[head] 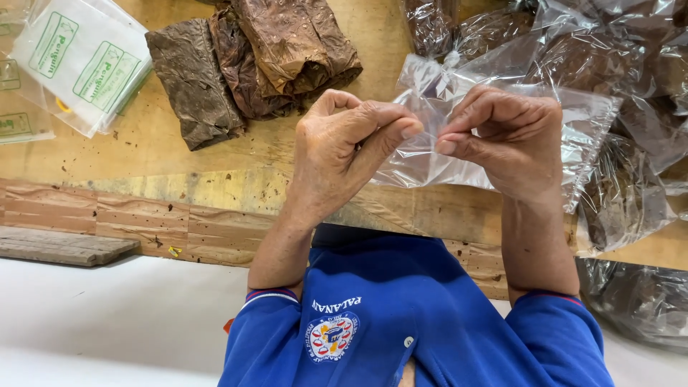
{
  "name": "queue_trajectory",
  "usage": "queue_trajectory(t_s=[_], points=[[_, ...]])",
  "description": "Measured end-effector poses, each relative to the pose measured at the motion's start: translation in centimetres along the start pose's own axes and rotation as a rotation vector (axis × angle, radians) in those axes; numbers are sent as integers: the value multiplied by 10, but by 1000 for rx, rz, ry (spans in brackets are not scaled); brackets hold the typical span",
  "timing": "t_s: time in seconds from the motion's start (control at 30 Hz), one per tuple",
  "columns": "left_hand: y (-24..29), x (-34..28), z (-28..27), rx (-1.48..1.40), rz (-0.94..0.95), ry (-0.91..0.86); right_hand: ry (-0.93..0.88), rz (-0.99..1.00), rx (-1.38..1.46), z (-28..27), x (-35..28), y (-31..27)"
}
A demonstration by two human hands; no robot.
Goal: Packaging dried tobacco leaves into plastic bags at a wooden workbench.
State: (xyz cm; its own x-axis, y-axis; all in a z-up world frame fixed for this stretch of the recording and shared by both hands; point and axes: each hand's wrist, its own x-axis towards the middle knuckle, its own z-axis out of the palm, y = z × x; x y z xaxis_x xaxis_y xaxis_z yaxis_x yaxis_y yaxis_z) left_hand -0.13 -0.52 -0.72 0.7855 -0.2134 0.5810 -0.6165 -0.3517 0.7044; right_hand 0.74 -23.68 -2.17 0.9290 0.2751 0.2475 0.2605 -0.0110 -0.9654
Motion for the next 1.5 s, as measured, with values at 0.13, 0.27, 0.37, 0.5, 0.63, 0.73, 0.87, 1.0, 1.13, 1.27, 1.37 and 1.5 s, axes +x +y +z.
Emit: queue_trajectory(t_s=[0.13, 0.27, 0.37, 0.5, 0.63, 0.73, 0.87, 1.0, 1.13, 1.27, 1.37, 1.5], points=[[0, 1, 3, -14, 32, -21, 50, -44, 81, 16, 4, 3], [-3, -1, 7, -14, 48, -40, 6, -19, 38, 13, 4, 8], [-1, 2, 0, -6, 32, 3, -82, -42, 9, 3, 3, 2], [0, 4, -2, -7, 17, -10, -267, 36, 109, -22, 3, 7], [1, 9, -2, 1, 55, 4, -274, 90, 160, -17, 1, -1], [0, 1, -3, 174, 116, 131, -54, 77, 196, -9, -2, 4], [25, -28, -5, 174, 152, 164, 152, -53, 273, 5, -5, 12], [20, -23, 16, -33, 64, 45, 135, -63, 357, 29, -9, 13], [11, -25, 17, -166, -125, 58, 42, 94, 530, 27, -12, 23], [8, -25, 24, -291, -211, 195, 128, 120, 500, 30, -16, 40], [9, -24, 22, -232, -193, 148, 100, 146, 508, 19, -19, 54], [-7, -28, 21, -232, -222, 181, 96, 200, 677, 24, -20, 45]])
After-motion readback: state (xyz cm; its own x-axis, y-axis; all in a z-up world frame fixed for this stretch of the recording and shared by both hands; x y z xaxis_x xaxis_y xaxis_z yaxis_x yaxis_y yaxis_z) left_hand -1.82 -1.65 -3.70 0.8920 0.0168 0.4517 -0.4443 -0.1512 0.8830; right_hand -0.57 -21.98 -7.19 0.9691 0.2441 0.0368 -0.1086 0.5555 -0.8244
